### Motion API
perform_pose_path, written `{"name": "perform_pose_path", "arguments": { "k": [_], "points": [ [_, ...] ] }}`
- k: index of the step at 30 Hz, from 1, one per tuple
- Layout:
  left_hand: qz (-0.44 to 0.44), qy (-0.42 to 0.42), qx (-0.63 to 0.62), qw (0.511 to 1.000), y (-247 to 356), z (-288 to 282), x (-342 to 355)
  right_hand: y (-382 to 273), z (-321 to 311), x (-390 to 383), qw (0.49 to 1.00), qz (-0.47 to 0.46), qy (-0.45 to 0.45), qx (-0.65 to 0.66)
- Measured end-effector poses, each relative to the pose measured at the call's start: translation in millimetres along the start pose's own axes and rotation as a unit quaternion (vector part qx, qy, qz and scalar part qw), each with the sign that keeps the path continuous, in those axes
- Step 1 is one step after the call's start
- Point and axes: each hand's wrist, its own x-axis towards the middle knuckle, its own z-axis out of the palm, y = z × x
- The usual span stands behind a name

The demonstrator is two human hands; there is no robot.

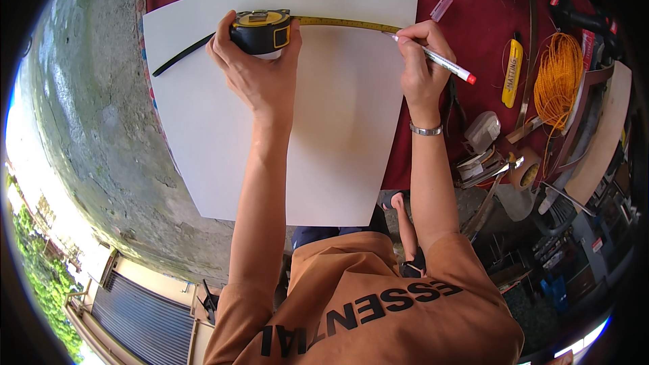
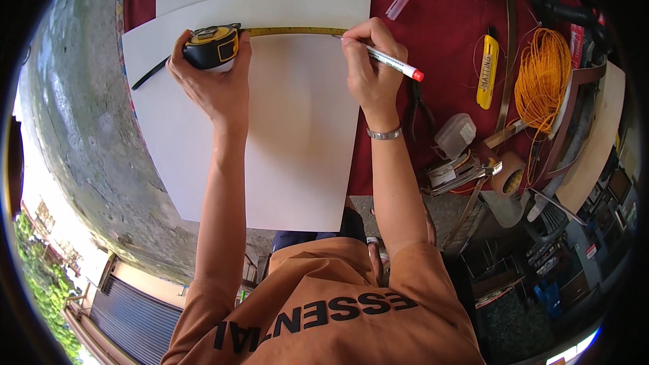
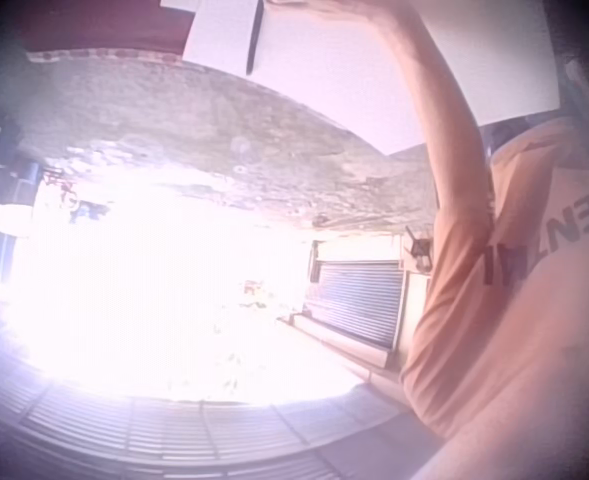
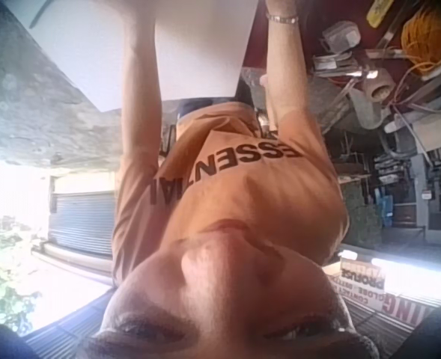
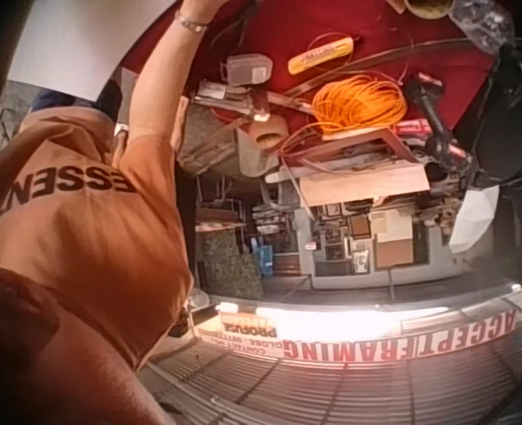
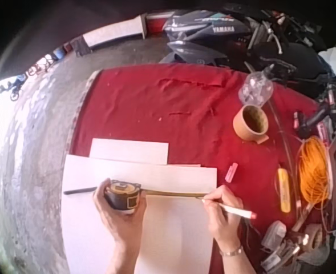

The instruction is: The person measures a white board with a tape measure and marks it with a red marker. They then use a wooden ruler to draw straight lines on the board. Finally, they use a utility knife and the ruler to cut the board along the marked lines.

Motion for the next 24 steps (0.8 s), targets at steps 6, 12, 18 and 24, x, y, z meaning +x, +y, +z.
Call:
{"name": "perform_pose_path", "arguments": {
  "k": [6,12,18,24],
  "points": [
    [0.002,0.002,0.003,1.000,-1.3,0.7,-0.2,1.3,-0.1,-0.2,1.000,-0.004,-0.004,-0.007],
    [0.000,-0.001,0.002,1.000,-1.1,0.7,0.1,2.1,0.7,-0.1,1.000,-0.015,-0.002,-0.021],
    [-0.004,0.001,-0.005,1.000,-0.3,0.7,-0.3,5.7,-15.1,-7.1,0.984,0.028,0.072,0.158],
    [0.014,0.012,0.000,1.000,-2.1,1.8,-1.0,8.2,-20.1,-5.7,0.978,0.039,0.051,0.196]
  ]
}}
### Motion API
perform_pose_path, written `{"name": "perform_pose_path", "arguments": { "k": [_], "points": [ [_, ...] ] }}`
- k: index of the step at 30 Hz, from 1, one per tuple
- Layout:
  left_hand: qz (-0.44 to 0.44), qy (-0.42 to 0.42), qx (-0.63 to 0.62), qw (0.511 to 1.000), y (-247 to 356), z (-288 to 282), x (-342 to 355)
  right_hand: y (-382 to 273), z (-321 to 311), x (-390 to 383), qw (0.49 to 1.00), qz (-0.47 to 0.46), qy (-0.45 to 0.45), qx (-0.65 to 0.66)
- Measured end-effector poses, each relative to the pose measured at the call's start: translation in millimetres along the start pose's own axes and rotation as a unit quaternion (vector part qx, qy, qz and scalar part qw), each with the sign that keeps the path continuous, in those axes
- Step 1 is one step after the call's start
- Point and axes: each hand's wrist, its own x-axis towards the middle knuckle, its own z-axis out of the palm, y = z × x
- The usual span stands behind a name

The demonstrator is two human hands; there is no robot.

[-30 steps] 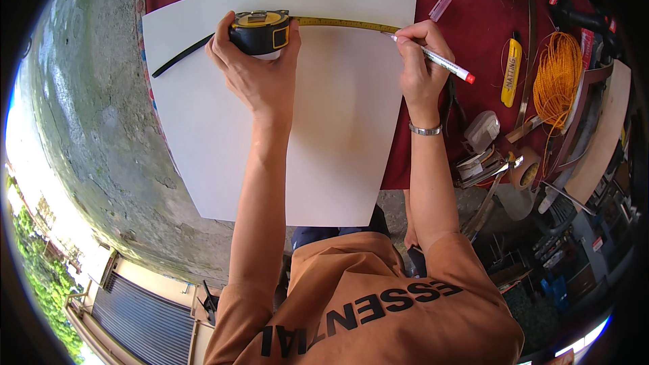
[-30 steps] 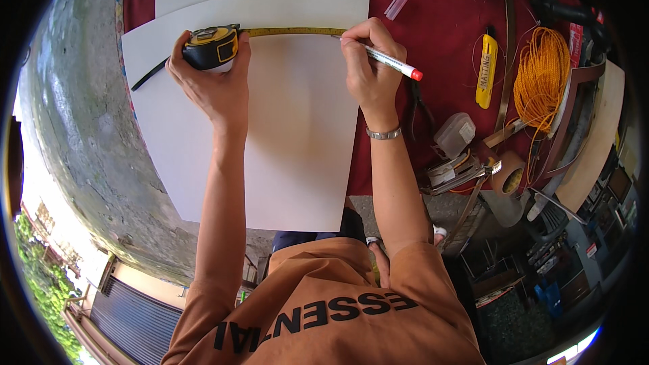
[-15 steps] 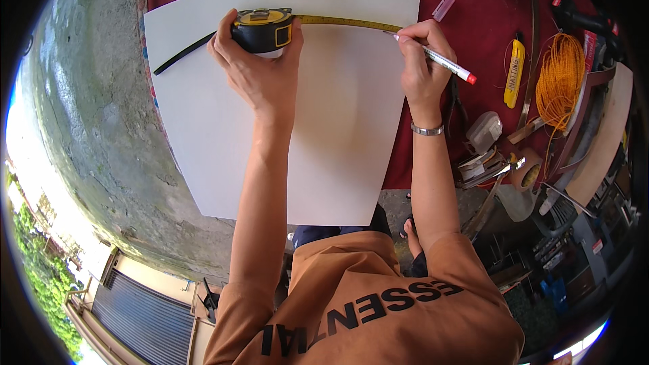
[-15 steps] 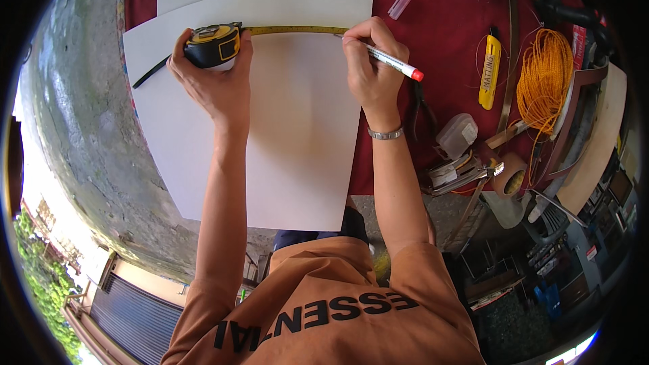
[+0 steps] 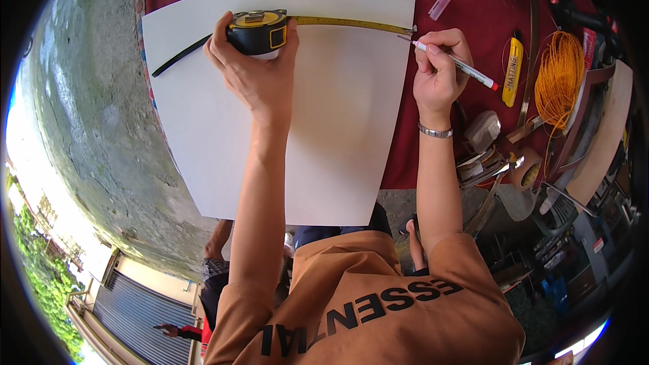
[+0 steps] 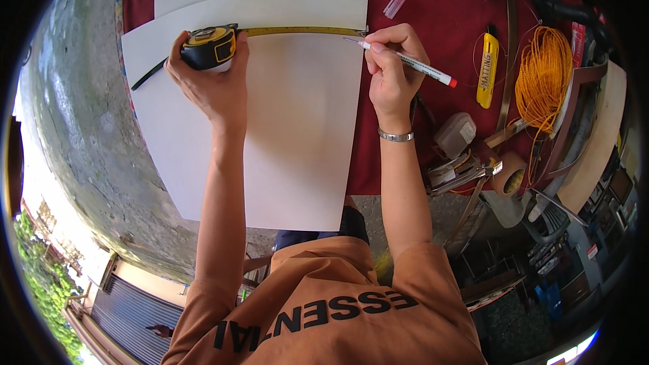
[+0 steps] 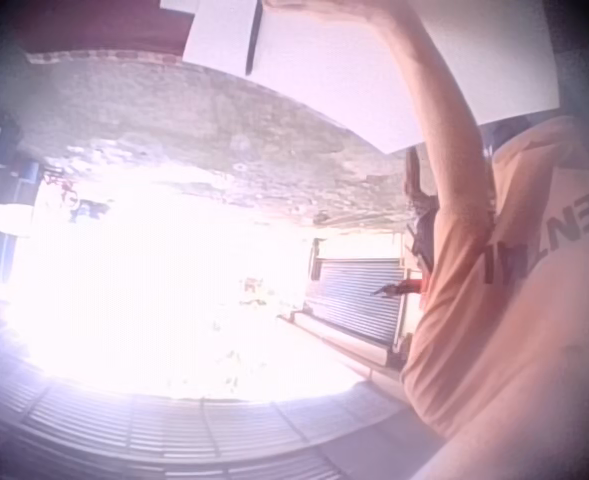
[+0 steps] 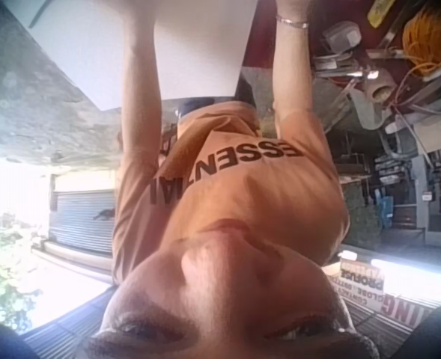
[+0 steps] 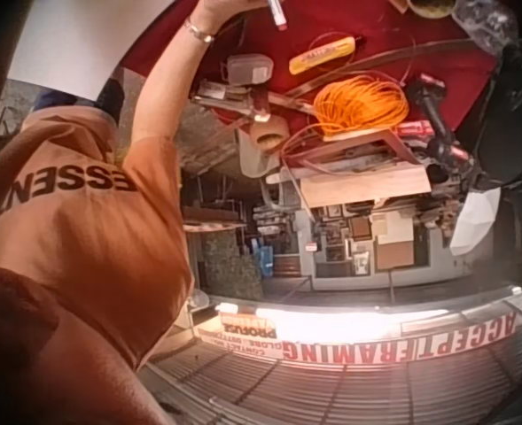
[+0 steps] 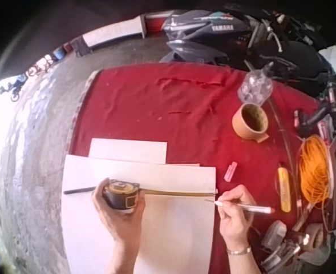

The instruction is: The person measures a white board with a tape measure and marks it with a red marker. They then use a wooden ruler to draw straight lines on the board. Finally, they use a utility knife and the ruler to cut the board along the marked lines.

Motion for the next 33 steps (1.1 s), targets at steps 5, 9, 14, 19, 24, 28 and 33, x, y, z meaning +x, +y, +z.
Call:
{"name": "perform_pose_path", "arguments": {
  "k": [5,9,14,19,24,28,33],
  "points": [
    [-0.013,-0.003,-0.003,1.000,1.9,-0.7,-0.1,-3.2,3.1,-0.2,1.000,0.002,0.006,0.001],
    [-0.041,-0.011,-0.039,0.998,7.0,-2.1,0.9,-4.6,-3.4,-5.8,1.000,0.020,0.011,0.001],
    [-0.042,-0.015,-0.030,0.999,7.3,-4.9,0.6,-31.1,-7.1,-73.2,0.990,0.040,0.026,-0.131],
    [-0.042,-0.012,-0.013,0.999,10.0,-4.1,1.2,-67.9,-22.8,-184.7,0.952,0.126,0.016,-0.278],
    [-0.052,0.016,-0.083,0.995,7.8,-9.0,0.4,-89.0,-26.7,-264.7,0.897,0.131,-0.068,-0.416],
    [-0.114,0.033,-0.248,0.961,8.6,-40.9,-12.9,-84.2,-14.0,-275.1,0.891,0.087,-0.083,-0.438],
    [-0.263,0.024,-0.218,0.940,-94.5,-140.9,-26.6,-83.1,-2.1,-272.5,0.912,0.143,0.015,-0.385]
  ]
}}
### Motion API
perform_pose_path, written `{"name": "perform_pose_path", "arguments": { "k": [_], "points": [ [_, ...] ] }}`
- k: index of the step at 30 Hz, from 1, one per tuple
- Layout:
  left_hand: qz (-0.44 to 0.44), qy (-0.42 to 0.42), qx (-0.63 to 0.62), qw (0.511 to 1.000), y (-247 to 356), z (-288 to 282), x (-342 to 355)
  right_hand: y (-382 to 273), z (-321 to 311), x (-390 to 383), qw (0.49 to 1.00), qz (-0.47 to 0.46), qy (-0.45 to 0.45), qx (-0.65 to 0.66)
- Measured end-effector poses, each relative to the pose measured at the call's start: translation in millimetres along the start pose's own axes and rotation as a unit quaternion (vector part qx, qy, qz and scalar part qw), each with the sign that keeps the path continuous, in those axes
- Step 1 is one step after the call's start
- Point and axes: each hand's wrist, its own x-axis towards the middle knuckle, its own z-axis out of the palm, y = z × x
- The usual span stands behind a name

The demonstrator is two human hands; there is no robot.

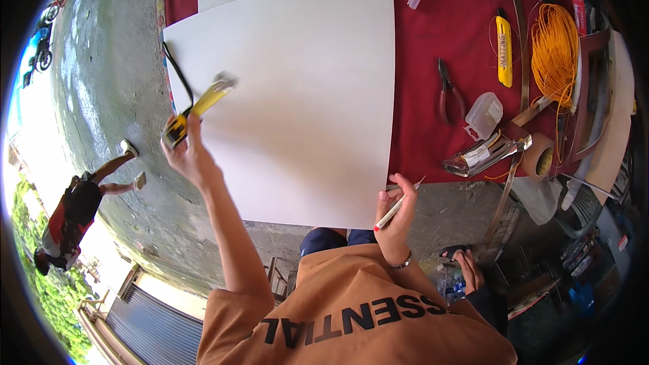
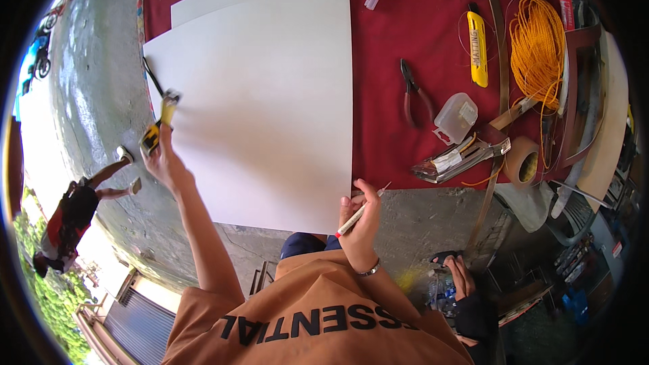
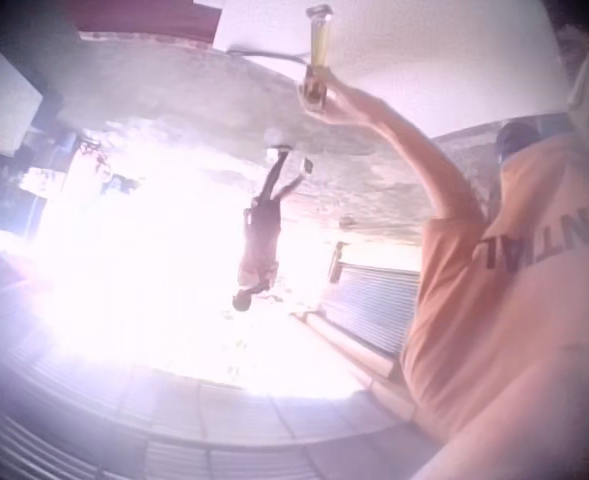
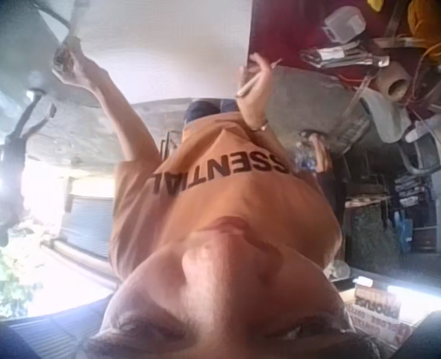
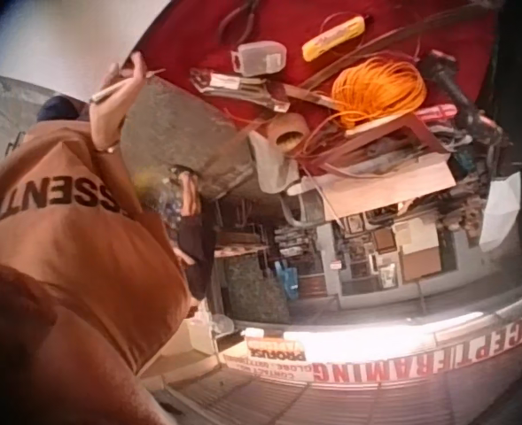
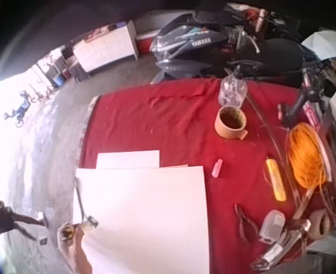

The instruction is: The person measures a white board with a tape measure and marks it with a red marker. They then use a wooden ruler to draw straight lines on the board. Finally, they use a utility knife and the ruler to cut the board along the marked lines.

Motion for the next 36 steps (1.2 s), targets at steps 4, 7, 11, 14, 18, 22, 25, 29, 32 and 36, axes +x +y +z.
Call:
{"name": "perform_pose_path", "arguments": {
  "k": [4,7,11,14,18,22,25,29,32,36],
  "points": [
    [-0.093,-0.001,0.074,0.993,-25.2,-98.6,7.5,-16.6,-1.1,10.7,0.998,0.049,-0.004,0.028],
    [-0.142,-0.003,0.068,0.988,-26.0,-109.4,-7.0,-22.2,0.7,17.7,0.996,0.058,-0.013,0.061],
    [-0.135,0.002,0.059,0.989,-33.6,-116.2,-10.7,-24.8,5.8,21.6,0.992,-0.054,0.021,0.109],
    [-0.105,0.023,0.067,0.992,-27.4,-111.0,-2.7,-31.5,6.2,46.4,0.989,-0.092,0.038,0.113],
    [-0.009,0.028,0.045,0.999,-5.6,-89.9,-3.1,-38.7,17.3,106.4,0.994,-0.083,-0.002,0.074],
    [0.147,-0.005,0.138,0.980,8.8,-42.7,-46.2,-17.7,18.9,120.6,0.982,-0.174,0.045,-0.061],
    [0.143,-0.035,0.193,0.970,15.6,-10.8,-89.1,-4.7,5.1,104.4,0.983,-0.141,0.117,0.002],
    [0.189,-0.030,0.242,0.951,11.7,28.1,-130.9,14.2,-16.1,91.0,0.985,-0.136,0.104,0.024],
    [0.203,-0.036,0.251,0.946,2.7,40.0,-140.9,14.9,-16.3,85.8,0.985,-0.145,0.068,0.061],
    [0.198,-0.021,0.230,0.953,-3.6,39.6,-138.9,22.9,-3.9,82.9,0.972,-0.157,0.004,0.176]
  ]
}}
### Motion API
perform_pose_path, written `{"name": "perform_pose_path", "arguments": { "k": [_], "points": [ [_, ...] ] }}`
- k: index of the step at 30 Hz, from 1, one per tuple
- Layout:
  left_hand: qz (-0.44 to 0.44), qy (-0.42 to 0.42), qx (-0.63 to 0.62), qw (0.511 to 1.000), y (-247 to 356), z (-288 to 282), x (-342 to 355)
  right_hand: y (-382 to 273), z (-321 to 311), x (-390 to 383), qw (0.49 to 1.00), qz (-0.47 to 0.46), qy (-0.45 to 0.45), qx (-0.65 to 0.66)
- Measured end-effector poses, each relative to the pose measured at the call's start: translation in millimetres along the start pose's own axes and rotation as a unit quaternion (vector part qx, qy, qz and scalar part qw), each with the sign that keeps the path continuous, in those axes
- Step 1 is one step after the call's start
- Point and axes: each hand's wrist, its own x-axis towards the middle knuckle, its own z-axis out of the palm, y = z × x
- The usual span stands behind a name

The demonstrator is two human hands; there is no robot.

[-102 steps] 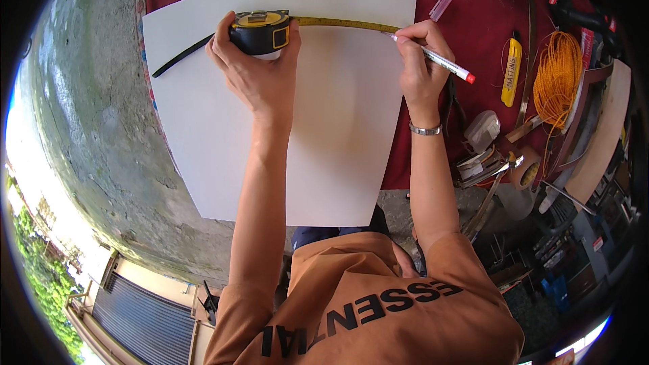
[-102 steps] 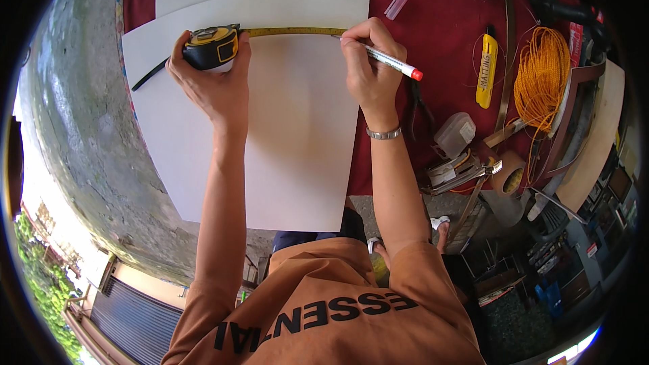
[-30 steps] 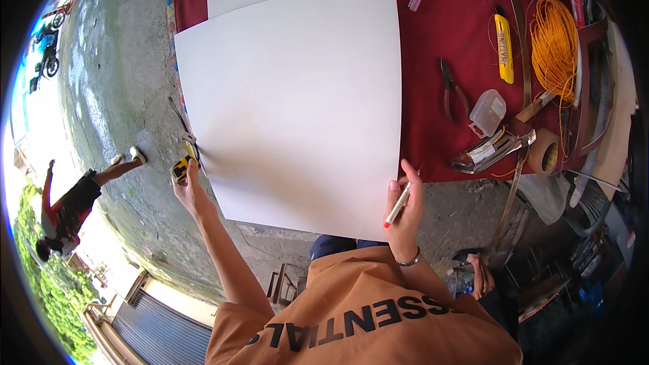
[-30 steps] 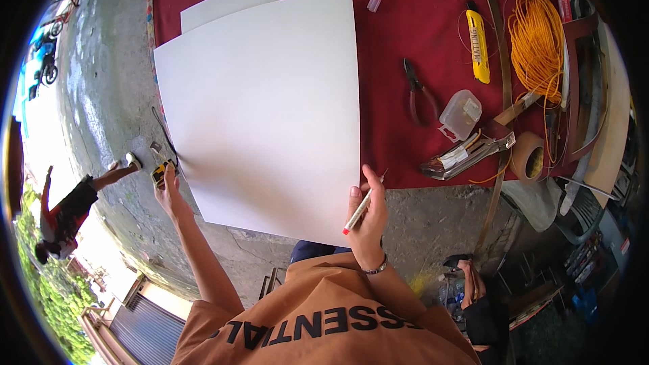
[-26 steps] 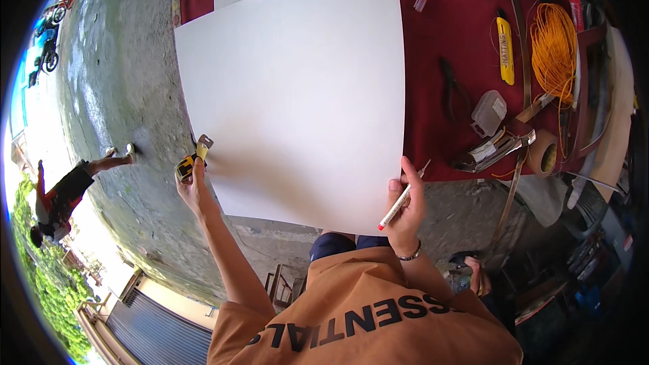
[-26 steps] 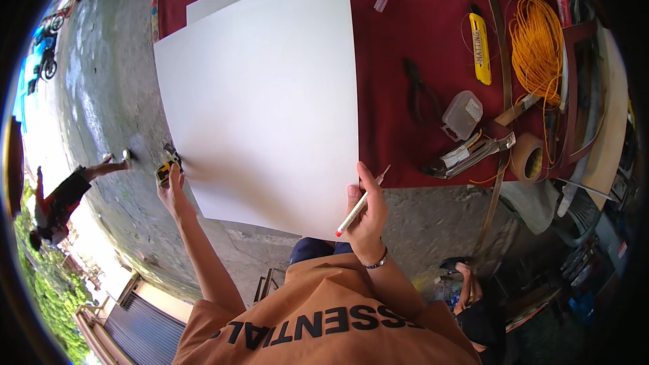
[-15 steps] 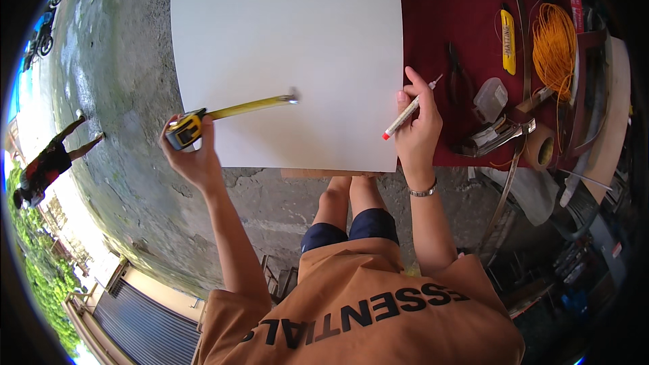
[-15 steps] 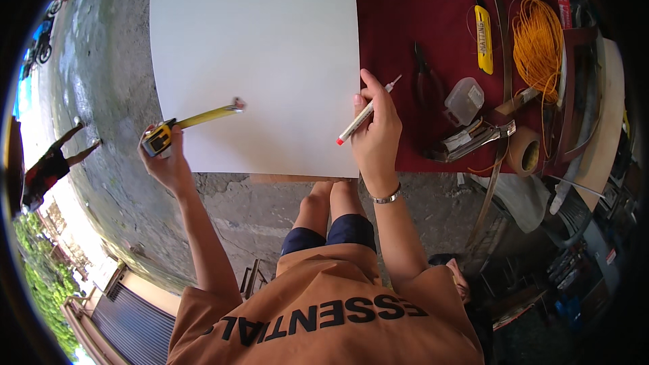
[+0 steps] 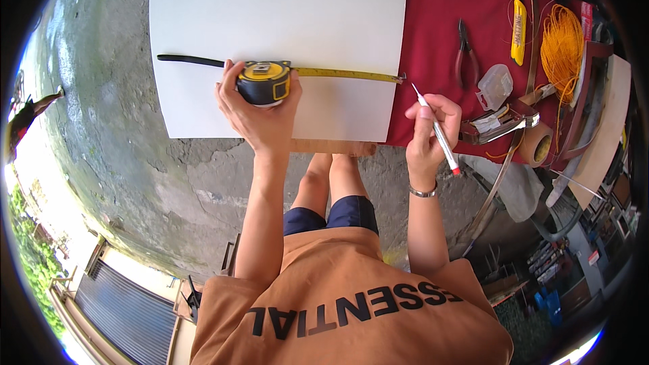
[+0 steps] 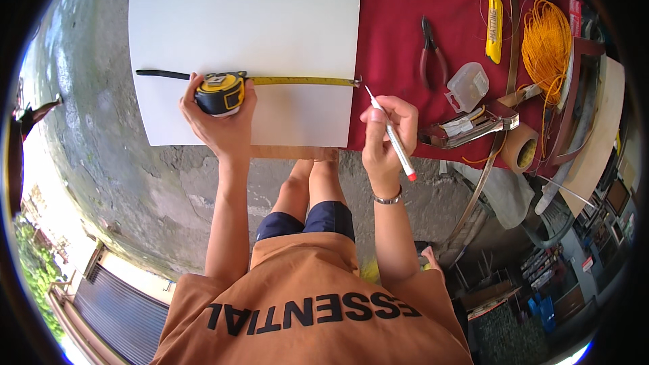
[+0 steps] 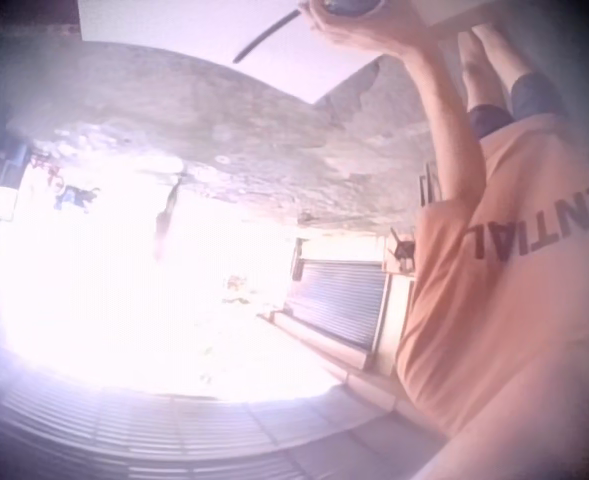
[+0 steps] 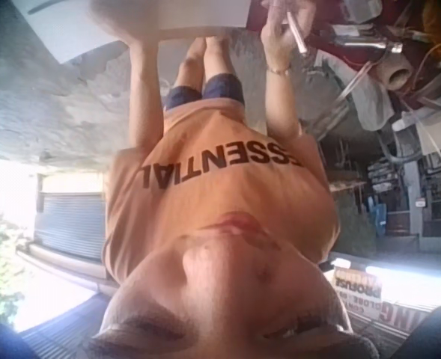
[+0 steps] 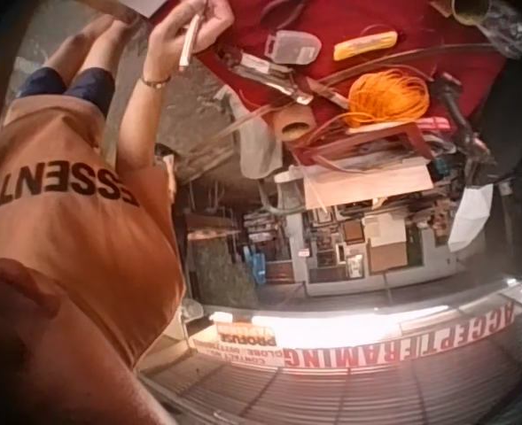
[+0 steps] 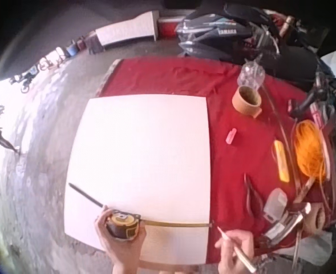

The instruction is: The person measures a white board with a tape measure and marks it with a red marker. They then use a wooden ruler to draw straight lines on the board. Finally, they use a utility knife and the ruler to cut the board along the marked lines.

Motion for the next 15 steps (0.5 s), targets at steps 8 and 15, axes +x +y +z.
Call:
{"name": "perform_pose_path", "arguments": {
  "k": [8,15],
  "points": [
    [0.003,0.006,-0.003,1.000,-3.7,-2.7,-2.7,5.0,14.2,7.3,0.997,-0.014,-0.073,0.001],
    [0.006,0.005,-0.010,1.000,-4.7,-0.7,-3.2,5.0,31.2,29.6,0.996,-0.049,-0.073,0.000]
  ]
}}
